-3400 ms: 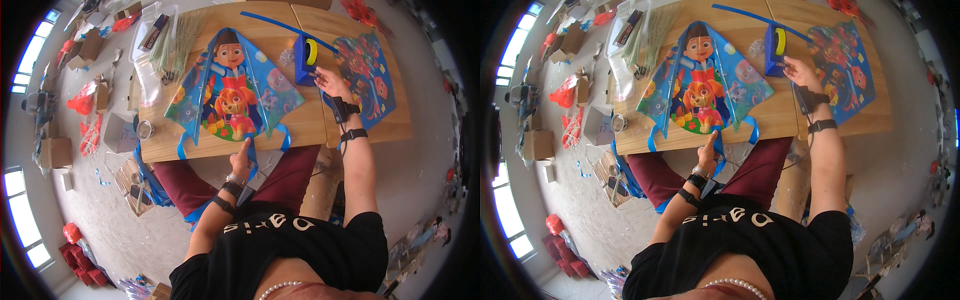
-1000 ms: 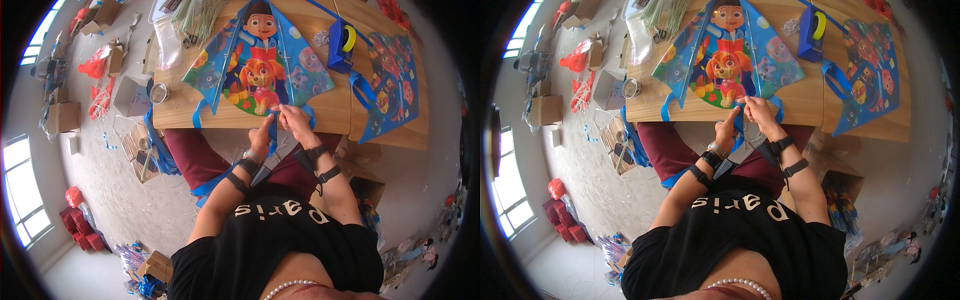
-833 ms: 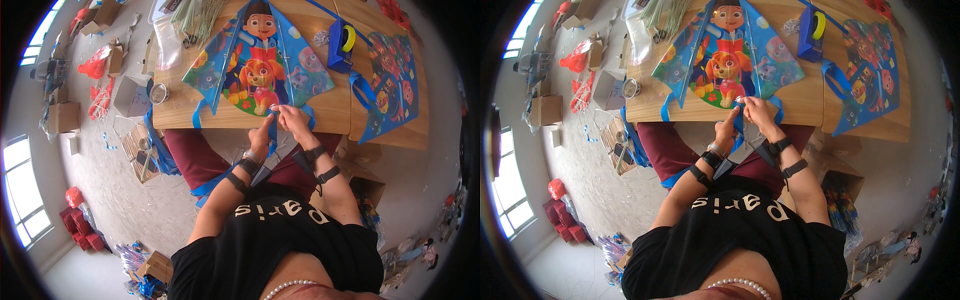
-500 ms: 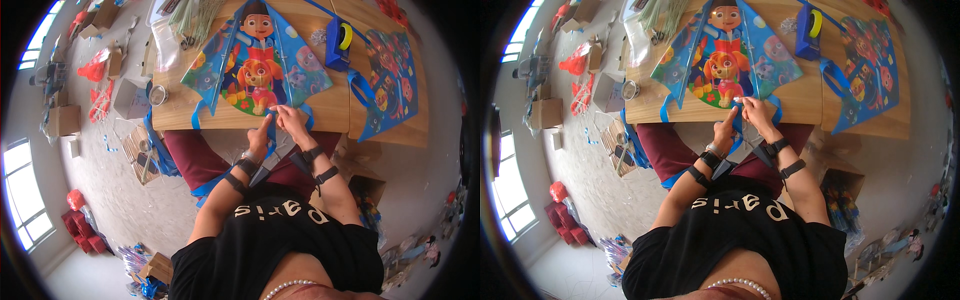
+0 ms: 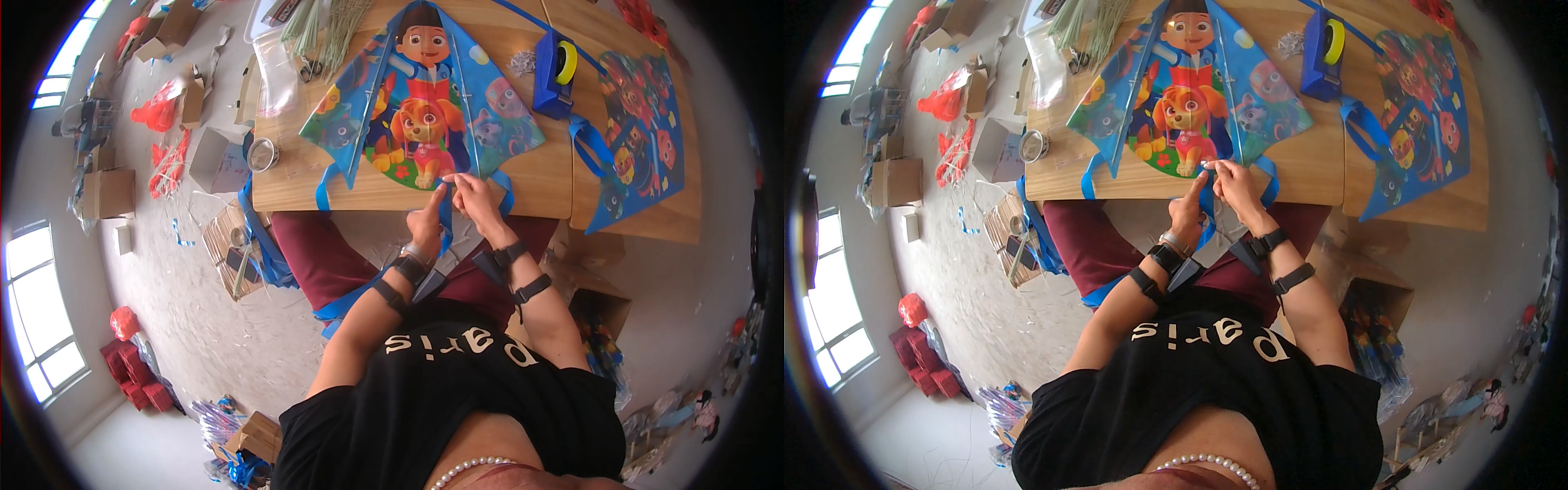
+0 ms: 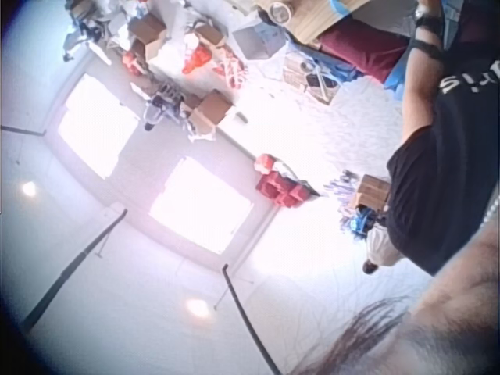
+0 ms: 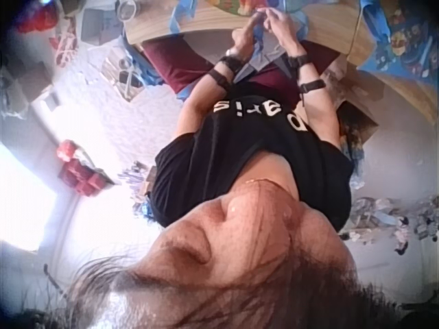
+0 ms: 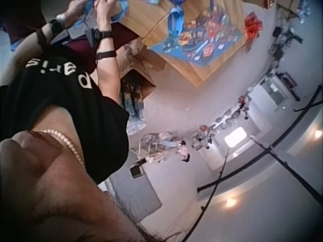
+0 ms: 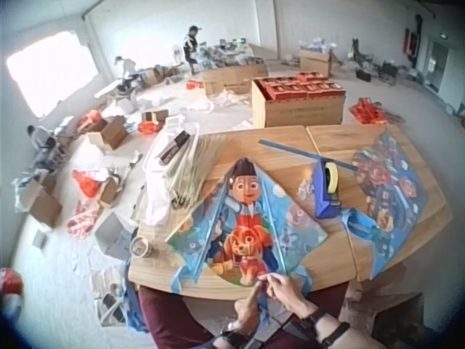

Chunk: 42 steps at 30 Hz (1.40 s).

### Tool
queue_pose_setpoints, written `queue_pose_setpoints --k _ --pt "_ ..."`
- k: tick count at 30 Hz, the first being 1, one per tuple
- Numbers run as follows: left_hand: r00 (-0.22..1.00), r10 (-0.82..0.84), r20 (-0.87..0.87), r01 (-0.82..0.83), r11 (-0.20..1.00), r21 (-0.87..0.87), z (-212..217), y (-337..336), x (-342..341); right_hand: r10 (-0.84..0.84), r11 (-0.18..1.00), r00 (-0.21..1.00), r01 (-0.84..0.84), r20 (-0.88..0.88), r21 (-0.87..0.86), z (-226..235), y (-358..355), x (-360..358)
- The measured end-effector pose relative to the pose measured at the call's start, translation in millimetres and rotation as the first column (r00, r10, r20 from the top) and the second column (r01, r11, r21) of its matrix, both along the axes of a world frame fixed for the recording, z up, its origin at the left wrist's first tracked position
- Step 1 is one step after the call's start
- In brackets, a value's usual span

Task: Assembling character-printed kites by attaching blue ribbons to the sheets.

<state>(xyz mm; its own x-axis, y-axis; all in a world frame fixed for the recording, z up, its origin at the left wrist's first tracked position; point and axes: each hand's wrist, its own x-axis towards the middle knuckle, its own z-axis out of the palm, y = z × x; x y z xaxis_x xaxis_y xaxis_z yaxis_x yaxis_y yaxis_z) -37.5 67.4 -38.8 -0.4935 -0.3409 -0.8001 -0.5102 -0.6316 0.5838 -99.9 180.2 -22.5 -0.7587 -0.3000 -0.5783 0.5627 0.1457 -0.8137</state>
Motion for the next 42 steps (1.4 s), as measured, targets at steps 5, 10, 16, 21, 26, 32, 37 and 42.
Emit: queue_pose_setpoints --k 5,10,16,21,26,32,37,42 --pt "1.000 0.018 -0.005 -0.018 0.999 -0.036 0 1 -1 0.081 0.997 0.992 -0.080 -0.095 0.012 -4 4 -4" --pt "0.999 0.034 -0.008 -0.035 0.995 -0.093 3 4 -1 0.371 0.918 0.826 -0.258 -0.424 0.302 -9 14 -18" --pt "0.999 0.014 0.051 -0.012 0.999 -0.043 7 0 0 0.490 0.809 0.530 0.019 -0.692 0.587 16 9 -32" --pt "0.999 0.020 0.039 -0.018 0.998 -0.055 0 1 1 0.536 0.743 0.520 0.083 -0.665 0.664 26 -4 -30" --pt "0.996 0.060 -0.066 -0.063 0.997 -0.036 -4 4 2 0.547 0.687 0.513 0.177 -0.662 0.705 -3 -8 -28" --pt "0.996 0.031 -0.080 -0.038 0.995 -0.093 -4 7 1 0.495 0.658 0.546 0.272 -0.675 0.702 -11 -14 -27" --pt "1.000 -0.007 0.018 0.008 0.999 -0.044 6 5 0 0.543 0.548 0.548 0.343 -0.636 0.763 -11 -18 -27" --pt "0.997 -0.068 -0.026 0.067 0.998 -0.008 5 -5 6 0.552 0.525 0.543 0.364 -0.633 0.769 -16 -24 -27"
